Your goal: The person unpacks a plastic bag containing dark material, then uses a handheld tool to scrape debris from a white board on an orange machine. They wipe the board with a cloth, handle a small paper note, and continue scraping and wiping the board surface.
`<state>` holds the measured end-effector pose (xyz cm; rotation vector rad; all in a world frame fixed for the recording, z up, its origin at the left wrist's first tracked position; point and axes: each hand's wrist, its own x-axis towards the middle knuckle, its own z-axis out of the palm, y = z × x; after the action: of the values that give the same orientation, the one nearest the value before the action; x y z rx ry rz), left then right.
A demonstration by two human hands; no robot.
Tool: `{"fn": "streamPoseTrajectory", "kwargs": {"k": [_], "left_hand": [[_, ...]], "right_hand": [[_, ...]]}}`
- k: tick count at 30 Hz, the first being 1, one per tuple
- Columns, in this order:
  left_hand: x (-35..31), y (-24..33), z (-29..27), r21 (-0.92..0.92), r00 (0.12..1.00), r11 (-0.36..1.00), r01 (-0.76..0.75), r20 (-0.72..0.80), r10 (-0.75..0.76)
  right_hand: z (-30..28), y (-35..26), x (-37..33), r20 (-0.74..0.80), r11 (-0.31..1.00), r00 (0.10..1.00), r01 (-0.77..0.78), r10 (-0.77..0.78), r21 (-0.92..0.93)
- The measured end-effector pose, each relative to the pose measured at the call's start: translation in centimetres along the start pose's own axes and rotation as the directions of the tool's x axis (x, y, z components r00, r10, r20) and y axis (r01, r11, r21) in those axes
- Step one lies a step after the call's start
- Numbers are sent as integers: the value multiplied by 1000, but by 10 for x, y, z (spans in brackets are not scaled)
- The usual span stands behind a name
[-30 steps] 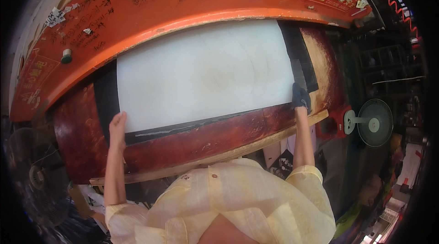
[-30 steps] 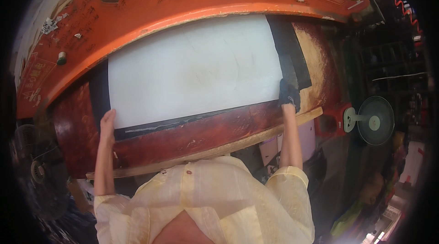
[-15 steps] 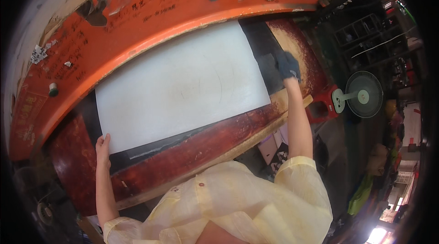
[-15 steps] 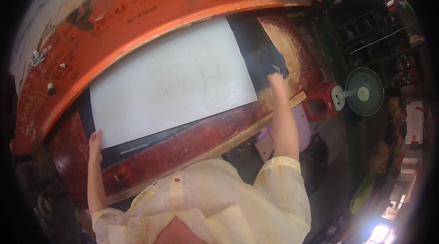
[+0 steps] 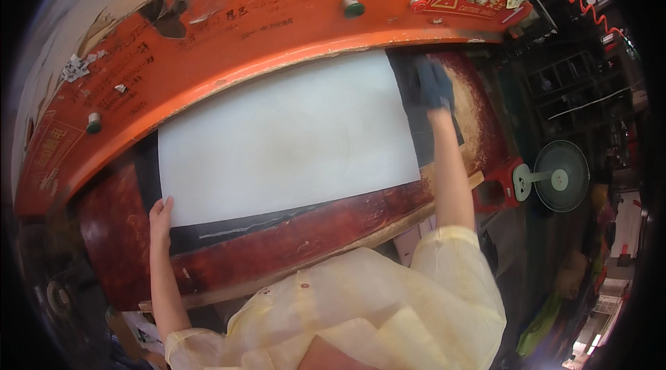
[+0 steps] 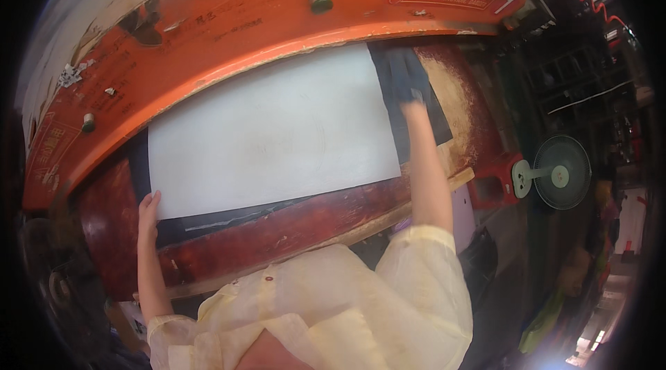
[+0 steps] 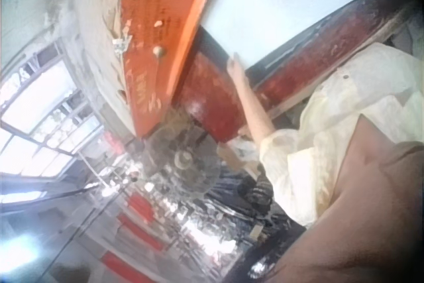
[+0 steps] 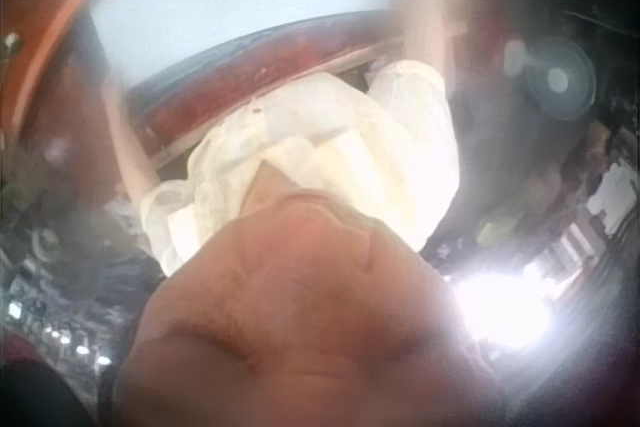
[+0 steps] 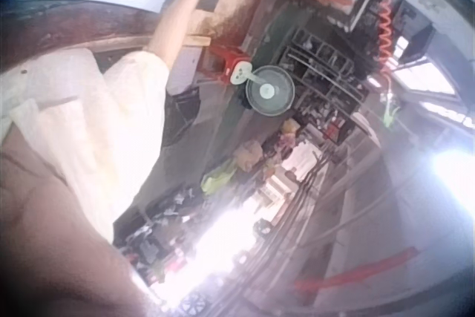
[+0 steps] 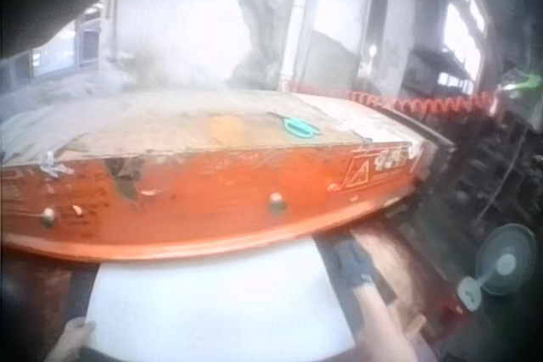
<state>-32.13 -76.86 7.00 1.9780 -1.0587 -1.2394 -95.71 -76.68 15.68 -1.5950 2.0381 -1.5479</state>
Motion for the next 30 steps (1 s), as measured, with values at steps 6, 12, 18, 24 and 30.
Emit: {"fn": "streamPoseTrajectory", "kwargs": {"k": [6, 12, 18, 24, 30], "left_hand": [[10, -17, -7, 103, 991, 988, -116, 85, 107], [5, -22, 2, 156, 995, 984, -83, -46, 91], [7, -18, -3, 215, 994, 971, -104, -7, 108], [12, -17, 4, 211, 997, 976, -46, -54, 59], [3, -5, 9, 222, 999, 975, -18, -41, 28]], "right_hand": [[-55, 6, -194, 22, 779, 938, -273, 345, -565], [-59, -1, -253, 27, 880, 932, -331, 361, -341], [-22, 24, -213, -108, 716, 710, -696, 696, 44], [-13, 9, -209, -138, 603, 588, -790, 797, 115], [-5, 18, -204, -199, 563, 530, -801, 825, 203]]}}
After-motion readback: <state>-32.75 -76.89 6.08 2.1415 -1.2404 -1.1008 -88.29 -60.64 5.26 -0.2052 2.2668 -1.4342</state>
